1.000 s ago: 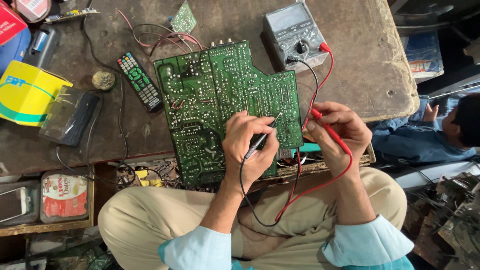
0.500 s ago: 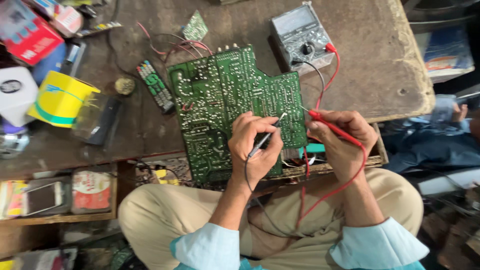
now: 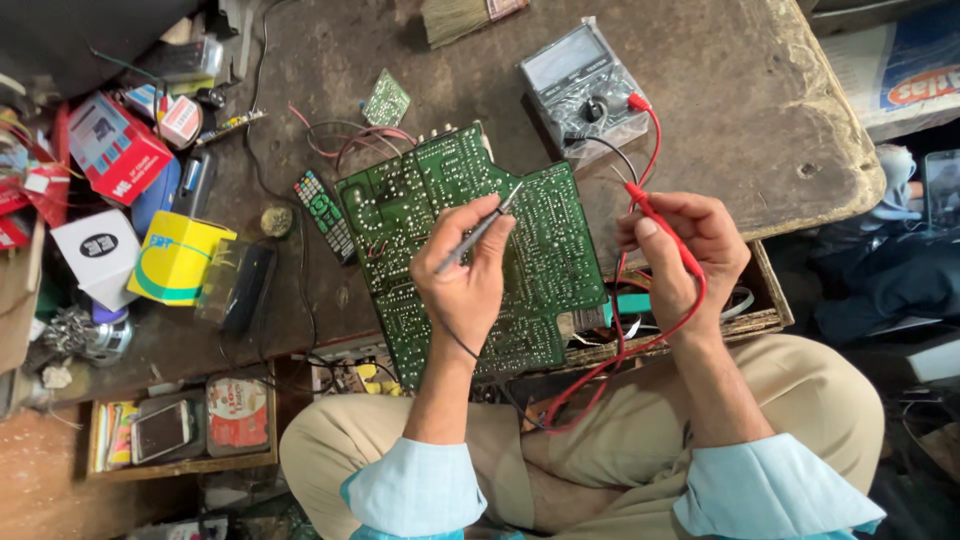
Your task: The person uses a multimeter to test points on a green circuit board, then flips the board to test components on the other side. The person sits cross-legged on the floor in a cluttered workshop.
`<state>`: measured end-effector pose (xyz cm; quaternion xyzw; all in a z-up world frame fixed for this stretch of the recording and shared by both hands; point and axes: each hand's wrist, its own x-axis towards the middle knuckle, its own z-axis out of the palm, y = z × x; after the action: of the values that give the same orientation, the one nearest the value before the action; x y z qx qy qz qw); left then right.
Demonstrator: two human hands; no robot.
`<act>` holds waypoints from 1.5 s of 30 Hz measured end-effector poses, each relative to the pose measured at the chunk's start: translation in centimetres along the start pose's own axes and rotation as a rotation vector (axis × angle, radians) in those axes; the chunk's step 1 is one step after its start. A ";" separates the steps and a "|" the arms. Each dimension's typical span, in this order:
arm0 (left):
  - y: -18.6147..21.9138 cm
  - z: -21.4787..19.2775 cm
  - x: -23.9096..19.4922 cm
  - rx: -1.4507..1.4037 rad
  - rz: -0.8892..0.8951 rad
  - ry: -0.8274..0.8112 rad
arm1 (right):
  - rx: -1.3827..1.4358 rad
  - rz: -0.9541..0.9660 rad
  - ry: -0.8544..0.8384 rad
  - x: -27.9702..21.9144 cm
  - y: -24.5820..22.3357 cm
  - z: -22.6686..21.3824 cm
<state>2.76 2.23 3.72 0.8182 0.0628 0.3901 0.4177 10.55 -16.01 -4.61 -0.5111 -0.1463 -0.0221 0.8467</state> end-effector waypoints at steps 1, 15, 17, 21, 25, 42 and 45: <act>-0.1 0.1 0.4 0.026 -0.002 0.005 | 0.019 0.008 0.004 -0.1 0.1 0.1; -2.2 2.8 3.8 0.054 0.130 -0.072 | -0.089 -0.005 -0.027 0.2 1.4 1.6; -2.9 3.1 3.5 0.081 0.125 -0.096 | -0.086 0.000 -0.043 0.2 1.3 1.8; -3.8 3.7 3.1 -0.010 0.045 -0.128 | -0.047 0.003 -0.081 0.2 0.9 1.9; -3.9 3.7 2.9 -0.114 0.023 -0.090 | -0.085 0.012 -0.073 0.1 0.8 2.0; 1.9 4.1 1.1 0.506 0.541 -0.433 | -0.163 -0.335 -0.218 0.0 -3.2 1.9; 2.7 4.7 -0.2 0.599 0.561 -0.522 | -0.216 -0.342 -0.203 -0.5 -2.7 1.5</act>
<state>5.21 -2.60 3.95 0.9583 -0.1577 0.2342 0.0443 9.26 -16.10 -1.75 -0.5660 -0.3122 -0.1293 0.7520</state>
